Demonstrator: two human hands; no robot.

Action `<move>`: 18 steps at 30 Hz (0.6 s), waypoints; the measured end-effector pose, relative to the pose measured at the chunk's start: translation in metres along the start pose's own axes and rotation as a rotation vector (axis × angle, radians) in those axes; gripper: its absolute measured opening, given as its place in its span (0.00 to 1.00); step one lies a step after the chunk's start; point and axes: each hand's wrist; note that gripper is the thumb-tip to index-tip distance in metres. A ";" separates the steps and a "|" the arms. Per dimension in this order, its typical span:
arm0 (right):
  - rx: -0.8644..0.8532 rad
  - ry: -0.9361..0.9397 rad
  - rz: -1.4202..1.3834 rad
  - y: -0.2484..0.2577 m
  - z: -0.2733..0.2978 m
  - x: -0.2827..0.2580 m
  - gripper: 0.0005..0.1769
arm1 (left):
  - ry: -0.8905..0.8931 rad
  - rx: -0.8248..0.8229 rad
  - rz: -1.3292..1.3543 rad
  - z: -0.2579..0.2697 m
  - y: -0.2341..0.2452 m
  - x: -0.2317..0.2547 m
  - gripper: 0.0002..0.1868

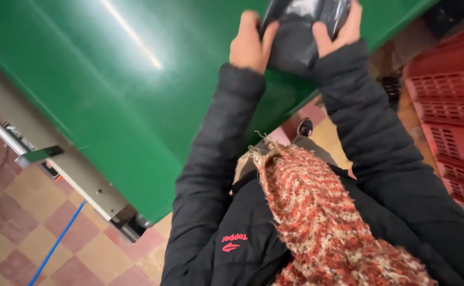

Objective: Folding black plastic bags coming off a conveyor belt and placing them into a red crate.

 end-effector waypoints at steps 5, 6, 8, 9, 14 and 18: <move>-0.053 -0.189 0.346 0.036 -0.006 0.075 0.21 | 0.185 0.079 -0.220 -0.038 -0.099 -0.040 0.22; -0.046 -0.201 0.403 0.035 -0.006 0.091 0.25 | 0.239 0.079 -0.297 -0.041 -0.114 -0.050 0.23; -0.046 -0.231 0.441 0.023 0.001 0.112 0.28 | 0.307 0.063 -0.390 -0.035 -0.127 -0.066 0.24; -0.053 -0.239 0.494 0.019 0.000 0.120 0.30 | 0.331 0.062 -0.464 -0.037 -0.131 -0.071 0.24; -0.085 -0.223 0.695 0.001 0.002 0.134 0.27 | 0.318 0.083 -0.733 -0.036 -0.120 -0.052 0.30; -0.007 -0.175 0.871 -0.001 -0.035 0.116 0.24 | 0.396 0.071 -0.717 -0.060 -0.106 -0.031 0.27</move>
Point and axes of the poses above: each hand's wrist, its own z-axis away from the middle knuckle, its own y-axis out of the back of the hand, x = y × z, and after that the axes turned 12 degrees about -x, right-handed
